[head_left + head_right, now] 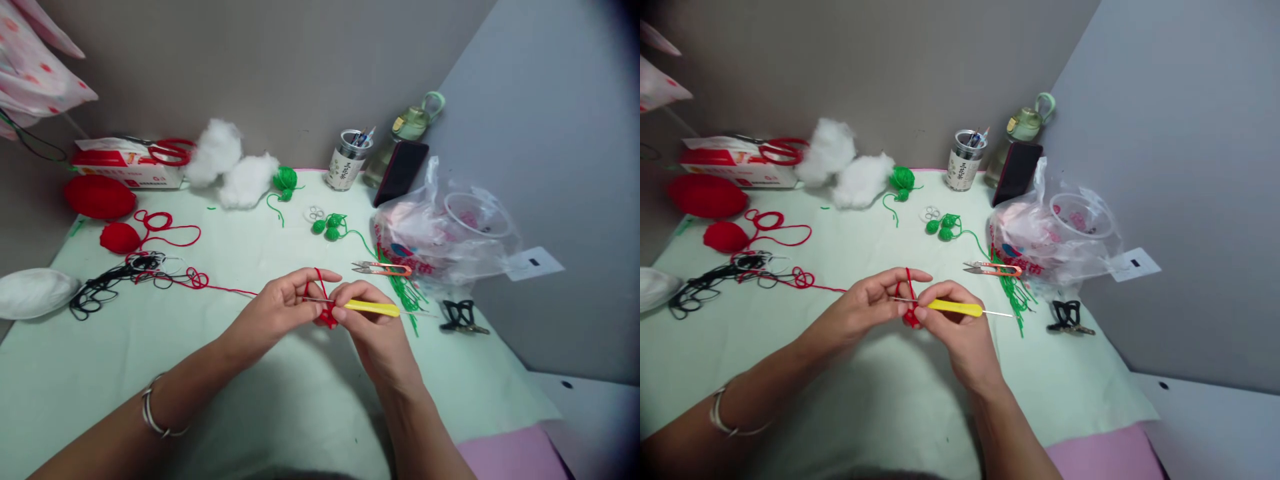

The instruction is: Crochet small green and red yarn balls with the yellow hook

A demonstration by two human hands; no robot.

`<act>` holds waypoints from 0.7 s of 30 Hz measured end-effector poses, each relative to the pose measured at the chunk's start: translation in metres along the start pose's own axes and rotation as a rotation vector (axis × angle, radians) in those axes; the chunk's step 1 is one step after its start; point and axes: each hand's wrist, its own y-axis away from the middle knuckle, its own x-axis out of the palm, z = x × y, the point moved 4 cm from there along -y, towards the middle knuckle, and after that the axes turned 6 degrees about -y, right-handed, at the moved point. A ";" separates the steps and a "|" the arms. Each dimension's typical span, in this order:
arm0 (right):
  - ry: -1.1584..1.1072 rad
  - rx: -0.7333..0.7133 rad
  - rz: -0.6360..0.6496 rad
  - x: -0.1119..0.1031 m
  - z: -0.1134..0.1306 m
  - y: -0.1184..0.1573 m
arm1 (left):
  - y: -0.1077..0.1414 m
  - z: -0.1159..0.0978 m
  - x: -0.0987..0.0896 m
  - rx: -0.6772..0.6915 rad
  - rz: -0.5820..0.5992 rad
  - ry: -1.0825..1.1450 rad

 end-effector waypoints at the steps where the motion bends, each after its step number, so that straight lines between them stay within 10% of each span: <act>1: -0.039 0.026 0.013 0.001 0.000 -0.001 | 0.000 0.000 0.000 0.003 0.018 0.013; 21: -0.165 0.120 0.068 0.002 0.002 -0.004 | 0.012 -0.022 -0.004 0.103 0.082 -0.357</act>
